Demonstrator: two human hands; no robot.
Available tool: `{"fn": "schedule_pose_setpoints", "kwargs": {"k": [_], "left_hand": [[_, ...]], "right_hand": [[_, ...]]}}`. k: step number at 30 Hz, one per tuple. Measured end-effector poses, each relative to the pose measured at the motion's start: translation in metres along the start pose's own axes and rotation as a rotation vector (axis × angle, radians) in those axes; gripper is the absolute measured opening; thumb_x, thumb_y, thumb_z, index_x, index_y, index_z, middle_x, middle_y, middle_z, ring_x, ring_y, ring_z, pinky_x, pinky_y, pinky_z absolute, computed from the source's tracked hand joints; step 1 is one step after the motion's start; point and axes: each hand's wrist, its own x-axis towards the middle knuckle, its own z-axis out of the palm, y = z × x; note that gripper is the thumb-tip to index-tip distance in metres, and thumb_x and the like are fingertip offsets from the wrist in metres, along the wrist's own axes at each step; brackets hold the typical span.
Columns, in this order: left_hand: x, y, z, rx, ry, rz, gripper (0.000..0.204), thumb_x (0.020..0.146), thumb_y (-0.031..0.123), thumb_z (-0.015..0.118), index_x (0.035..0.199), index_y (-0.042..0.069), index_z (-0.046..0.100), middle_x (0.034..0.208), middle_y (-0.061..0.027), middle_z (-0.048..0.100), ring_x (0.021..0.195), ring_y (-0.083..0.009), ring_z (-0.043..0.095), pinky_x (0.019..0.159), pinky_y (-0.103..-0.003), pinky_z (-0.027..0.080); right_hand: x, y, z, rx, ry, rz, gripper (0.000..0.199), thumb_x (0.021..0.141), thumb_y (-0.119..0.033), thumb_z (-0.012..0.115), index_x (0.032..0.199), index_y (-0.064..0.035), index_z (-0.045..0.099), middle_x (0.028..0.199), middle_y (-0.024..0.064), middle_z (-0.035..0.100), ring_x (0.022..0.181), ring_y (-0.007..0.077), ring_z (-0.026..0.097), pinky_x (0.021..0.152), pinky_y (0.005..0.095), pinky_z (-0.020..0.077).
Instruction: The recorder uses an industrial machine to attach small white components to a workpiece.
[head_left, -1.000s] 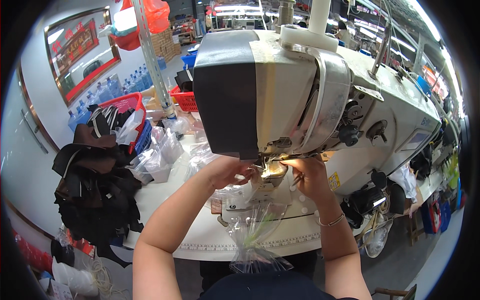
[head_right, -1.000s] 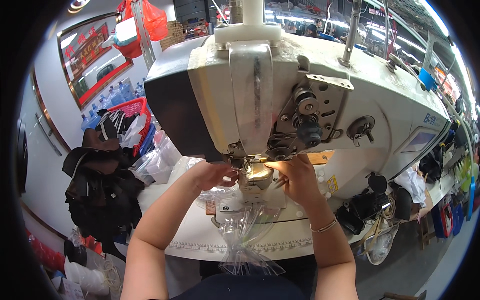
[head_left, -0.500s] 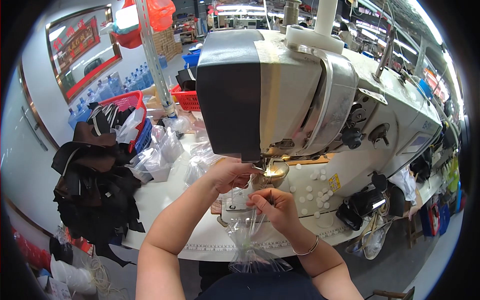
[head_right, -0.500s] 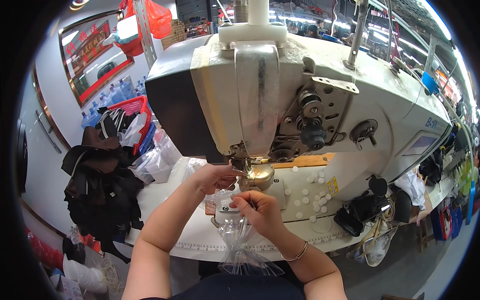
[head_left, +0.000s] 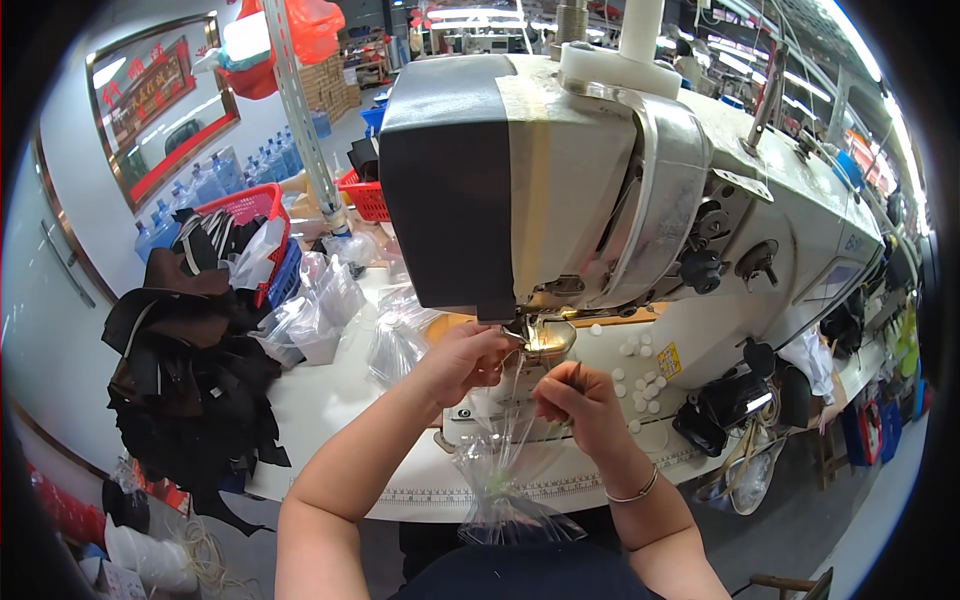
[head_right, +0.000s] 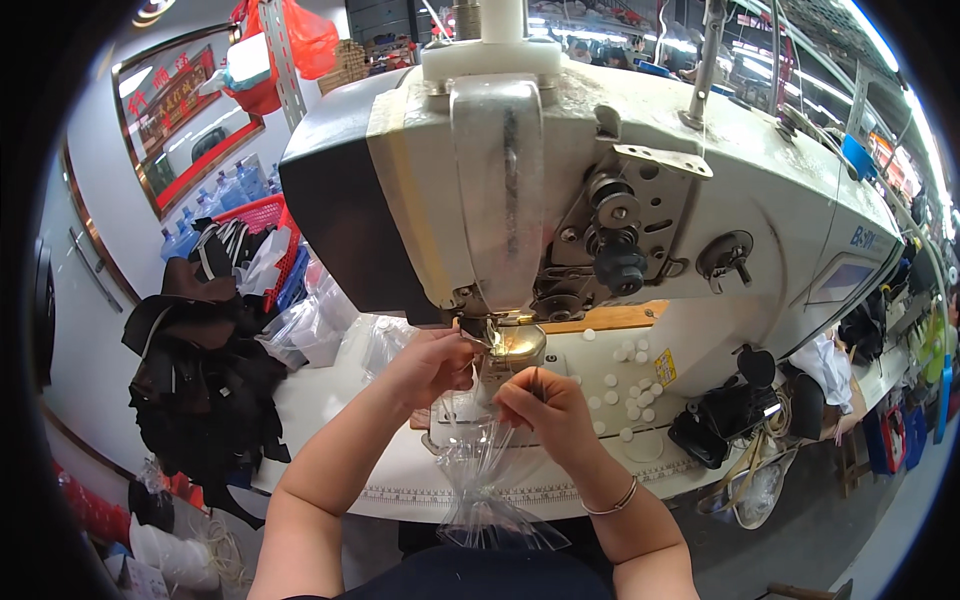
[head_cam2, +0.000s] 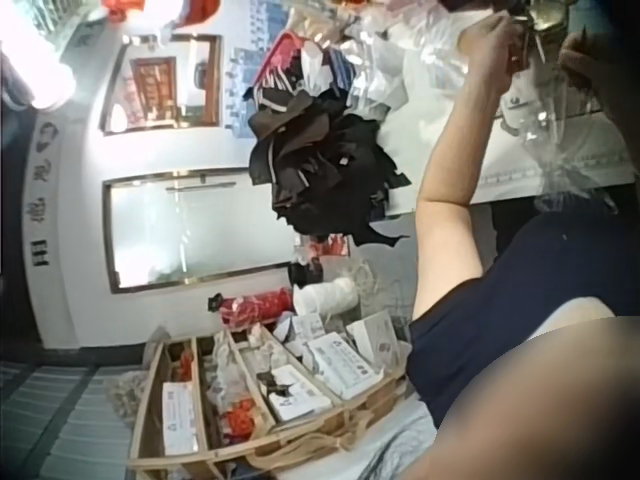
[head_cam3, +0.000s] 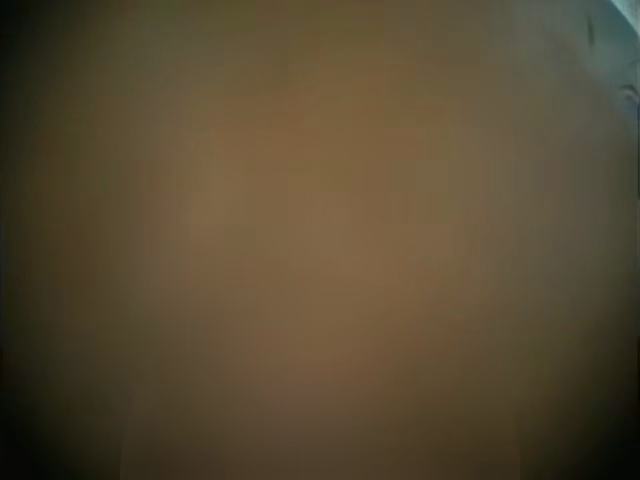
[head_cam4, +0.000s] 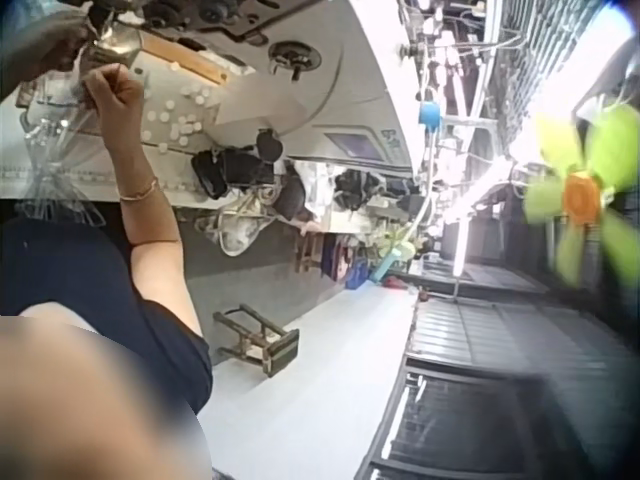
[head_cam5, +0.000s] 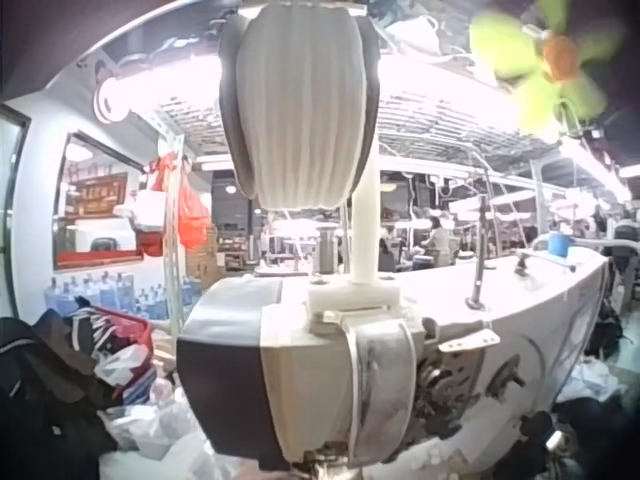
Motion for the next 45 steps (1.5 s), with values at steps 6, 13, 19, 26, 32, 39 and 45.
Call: {"fn": "schedule_pose_setpoints", "kwargs": {"k": [6, 13, 19, 26, 32, 39, 45], "left_hand": [[-0.001, 0.004, 0.004, 0.188, 0.164, -0.022, 0.008, 0.079, 0.015, 0.057, 0.078, 0.008, 0.056, 0.061, 0.0041, 0.045, 0.048, -0.0074, 0.047, 0.050, -0.021, 0.044], [0.001, -0.012, 0.002, -0.015, 0.125, 0.068, 0.004, 0.078, 0.010, 0.054, 0.079, 0.007, 0.056, 0.063, 0.0015, 0.047, 0.048, -0.0078, 0.047, 0.045, -0.020, 0.042], [0.004, -0.021, 0.002, -0.040, 0.188, 0.152, 0.005, 0.078, 0.010, 0.053, 0.075, 0.006, 0.052, 0.061, 0.0001, 0.047, 0.046, -0.0089, 0.047, 0.044, -0.020, 0.041], [-0.001, -0.028, 0.008, -0.046, 0.234, 0.229, 0.014, 0.078, 0.013, 0.059, 0.070, 0.008, 0.048, 0.059, -0.0008, 0.050, 0.046, -0.0098, 0.049, 0.046, -0.021, 0.042], [-0.005, -0.034, 0.017, -0.068, 0.289, 0.312, 0.017, 0.078, 0.014, 0.061, 0.070, 0.007, 0.047, 0.060, -0.0016, 0.052, 0.049, -0.0103, 0.051, 0.051, -0.022, 0.045], [-0.020, -0.034, 0.027, 0.266, 0.278, 0.427, 0.020, 0.080, 0.017, 0.062, 0.080, -0.001, 0.054, 0.066, -0.0054, 0.057, 0.054, -0.0114, 0.055, 0.054, -0.023, 0.048], [-0.038, 0.016, 0.007, 0.600, 0.368, 0.610, 0.018, 0.076, 0.011, 0.063, 0.089, 0.000, 0.059, 0.071, -0.0066, 0.059, 0.055, -0.0098, 0.054, 0.049, -0.022, 0.043]], "right_hand": [[-0.001, -0.006, -0.003, -0.044, -0.005, 0.020, 0.014, 0.083, -0.013, 0.055, 0.076, -0.0013, 0.056, 0.068, 0.0036, 0.058, 0.058, 0.0056, 0.052, 0.053, 0.0166, 0.0413], [-0.002, 0.004, -0.010, -0.065, 0.048, 0.067, 0.015, 0.083, -0.015, 0.056, 0.074, -0.0032, 0.056, 0.063, 0.0028, 0.057, 0.054, 0.0054, 0.051, 0.049, 0.0159, 0.0389], [0.000, -0.001, -0.010, -0.031, 0.075, 0.046, 0.017, 0.083, -0.016, 0.056, 0.072, -0.0037, 0.056, 0.061, 0.0025, 0.057, 0.051, 0.0053, 0.050, 0.047, 0.0162, 0.0374], [0.007, -0.004, -0.023, -0.020, 0.049, 0.036, 0.017, 0.081, -0.017, 0.057, 0.069, -0.0045, 0.055, 0.060, 0.0021, 0.055, 0.050, 0.0058, 0.048, 0.046, 0.0167, 0.0364], [0.019, -0.016, -0.035, 0.020, -0.013, 0.071, 0.018, 0.078, -0.016, 0.057, 0.063, -0.0063, 0.052, 0.058, 0.0017, 0.052, 0.047, 0.0061, 0.046, 0.044, 0.0175, 0.0348], [0.048, -0.031, -0.059, 0.035, -0.095, 0.076, 0.018, 0.076, -0.013, 0.057, 0.060, -0.0063, 0.053, 0.052, 0.0012, 0.051, 0.043, 0.0061, 0.044, 0.040, 0.0181, 0.0325], [0.055, -0.037, -0.066, -0.029, -0.037, 0.167, 0.016, 0.077, -0.012, 0.057, 0.064, -0.0029, 0.056, 0.053, 0.0017, 0.052, 0.043, 0.0068, 0.045, 0.040, 0.0194, 0.0319]]}}
